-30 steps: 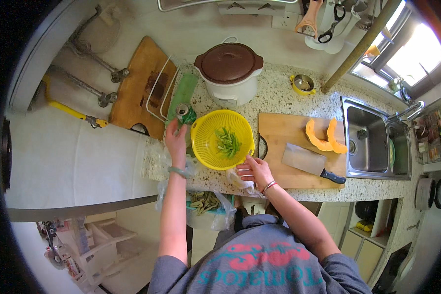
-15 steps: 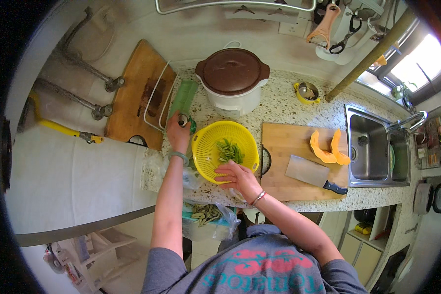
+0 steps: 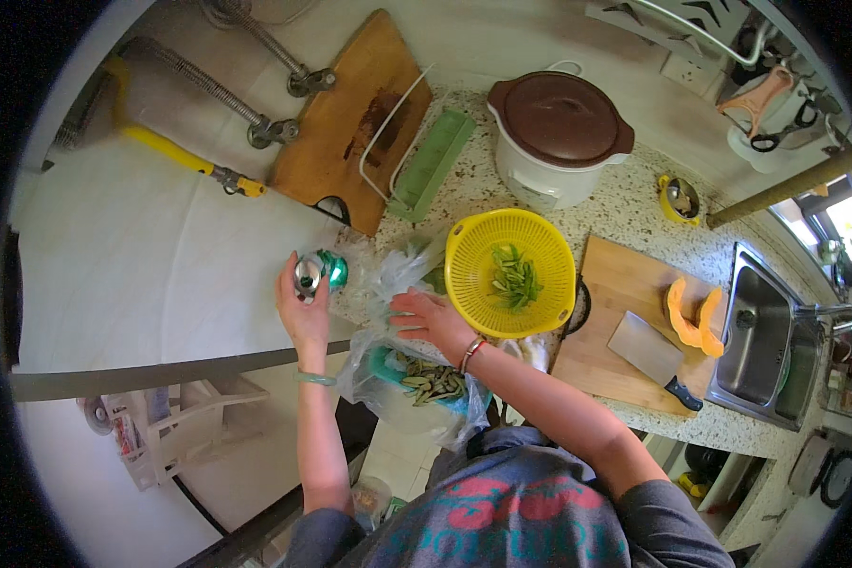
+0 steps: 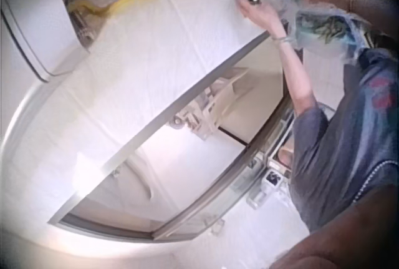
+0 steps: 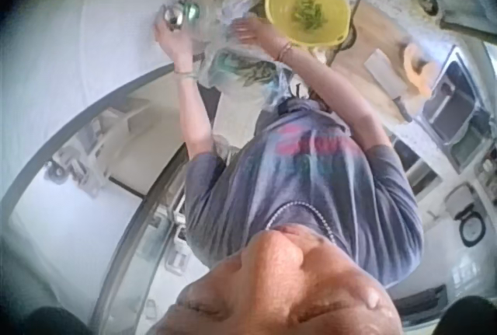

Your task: The person folds various clothing items on a bed and places them into a wardrobe. They handle a polka-dot garment, a light blue item, and a yellow shirt, stacking them neatly before storing them. The person also moves a stack of folded clothes from the bed to the wardrobe.

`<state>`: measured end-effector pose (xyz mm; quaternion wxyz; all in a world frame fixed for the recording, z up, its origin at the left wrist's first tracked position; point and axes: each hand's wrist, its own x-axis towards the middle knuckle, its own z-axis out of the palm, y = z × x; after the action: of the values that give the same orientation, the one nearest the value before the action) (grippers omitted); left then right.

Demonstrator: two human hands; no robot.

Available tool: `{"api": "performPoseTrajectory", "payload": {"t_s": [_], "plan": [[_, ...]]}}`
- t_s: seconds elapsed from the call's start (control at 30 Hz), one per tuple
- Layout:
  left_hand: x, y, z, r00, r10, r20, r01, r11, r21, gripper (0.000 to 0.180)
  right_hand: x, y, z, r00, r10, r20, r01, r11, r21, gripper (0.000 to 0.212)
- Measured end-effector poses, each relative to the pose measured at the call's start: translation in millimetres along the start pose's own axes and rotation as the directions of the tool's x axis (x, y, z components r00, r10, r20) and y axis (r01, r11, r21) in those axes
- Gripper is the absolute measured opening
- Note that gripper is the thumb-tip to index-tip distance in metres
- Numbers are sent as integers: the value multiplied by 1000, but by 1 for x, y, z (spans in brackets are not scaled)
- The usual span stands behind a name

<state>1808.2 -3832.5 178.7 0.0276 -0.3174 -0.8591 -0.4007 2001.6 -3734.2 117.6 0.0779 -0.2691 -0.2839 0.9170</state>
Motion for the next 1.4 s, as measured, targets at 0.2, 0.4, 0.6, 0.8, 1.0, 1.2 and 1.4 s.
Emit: {"api": "performPoseTrajectory", "payload": {"t_s": [0.2, 0.4, 0.6, 0.8, 1.0, 1.2, 1.4], "plan": [[-13, -71, 16, 999, 45, 11, -46, 992, 114, 61, 35, 22, 30, 997, 60, 39, -56, 993, -99, 59], [-10, -69, 35, 995, 78, 69, -83, 994, 72, 63, 33, 16, 25, 998, 53, 27, -51, 995, -87, 58], [-12, -75, 51, 993, 93, 71, -97, 994, 48, 65, 26, 16, 12, 998, 43, -39, -47, 993, -111, 60], [-9, -76, 54, 987, 122, 104, -117, 992, -54, 69, 35, 18, 18, 1000, 17, -10, -18, 999, -28, 72], [-23, -38, 25, 996, -33, 87, 42, 995, -92, 57, 26, 9, 15, 998, 11, 58, -12, 1000, 21, 75], [-76, 3, -5, 963, -252, 94, 257, 763, -594, 28, -8, 12, -2, 992, 20, 126, -23, 1000, 16, 69], [-161, 9, 3, 921, -345, 184, 378, 666, -643, 22, -75, 46, -23, 991, 131, 20, -121, 956, -268, 38]]}}
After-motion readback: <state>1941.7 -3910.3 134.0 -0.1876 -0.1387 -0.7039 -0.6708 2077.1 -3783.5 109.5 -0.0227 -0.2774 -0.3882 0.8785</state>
